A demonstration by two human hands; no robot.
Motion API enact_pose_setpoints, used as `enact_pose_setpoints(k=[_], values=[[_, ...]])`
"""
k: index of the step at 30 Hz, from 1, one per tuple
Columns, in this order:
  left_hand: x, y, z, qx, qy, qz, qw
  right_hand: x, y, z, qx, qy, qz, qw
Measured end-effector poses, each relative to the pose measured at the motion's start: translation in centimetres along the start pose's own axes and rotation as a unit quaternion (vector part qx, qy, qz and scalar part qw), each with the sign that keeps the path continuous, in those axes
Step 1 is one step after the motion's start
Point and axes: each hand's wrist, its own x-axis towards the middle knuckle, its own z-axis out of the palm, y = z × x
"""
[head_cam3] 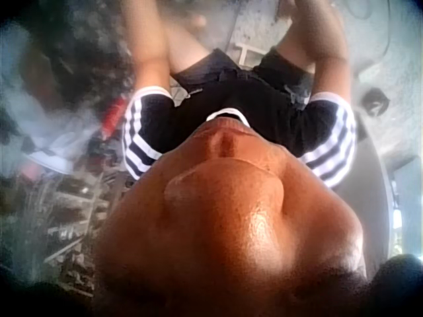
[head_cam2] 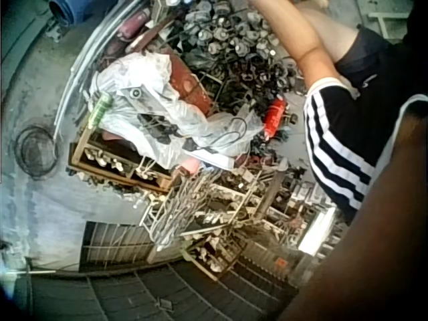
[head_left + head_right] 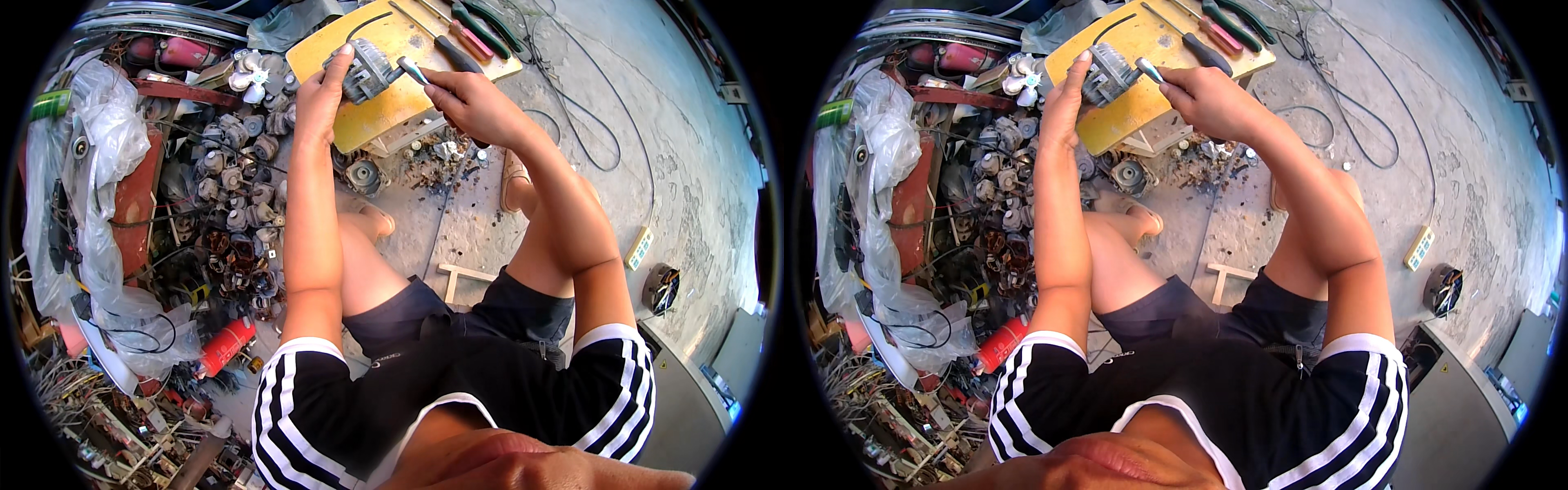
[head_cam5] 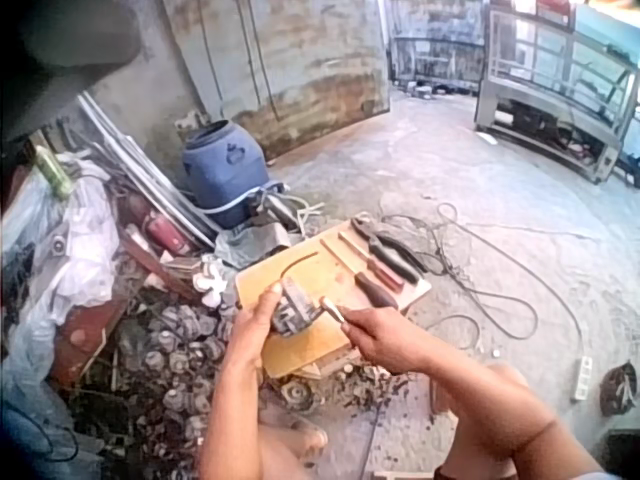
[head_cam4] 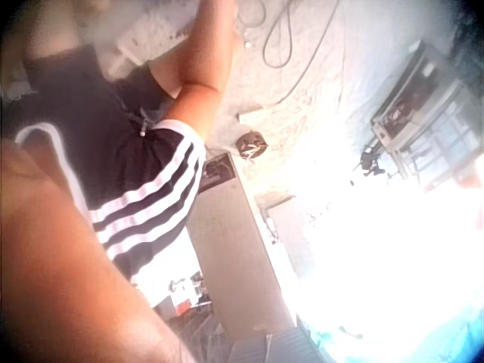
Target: The person disassembles and reassembles a metal alternator on a small table, using a screwdriver to remove internal components and a wrench to tighten bolts on the exterior housing.
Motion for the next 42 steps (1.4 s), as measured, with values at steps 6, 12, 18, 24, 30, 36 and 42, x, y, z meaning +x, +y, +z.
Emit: enact_pose_setpoints(k=[6,12,18,24,30,36,42], values=[[0.9,-0.2,-0.7,0.143,-0.002,0.009,0.99,0.1,0.4,0.0,0.127,-0.029,0.053,0.99],[0.3,1.0,0.1,0.466,0.086,0.002,0.881,0.1,0.6,0.3,0.136,-0.017,0.058,0.989],[2.3,-1.4,-2.0,0.421,0.108,0.159,0.887,0.7,0.2,2.1,0.147,-0.053,0.044,0.987],[0.9,0.6,-2.3,0.213,0.007,0.183,0.96,0.7,-1.0,2.6,0.179,0.002,0.046,0.983],[0.3,0.8,-2.4,0.397,0.012,0.257,0.881,1.5,-0.6,2.1,0.206,0.049,0.05,0.976],[0.4,0.9,-2.0,0.467,0.037,0.266,0.842,1.9,-0.7,2.4,0.212,0.047,0.049,0.975],[0.1,1.2,-1.8,0.479,0.049,0.297,0.824,2.0,-0.5,2.2,0.181,0.034,0.048,0.982]])
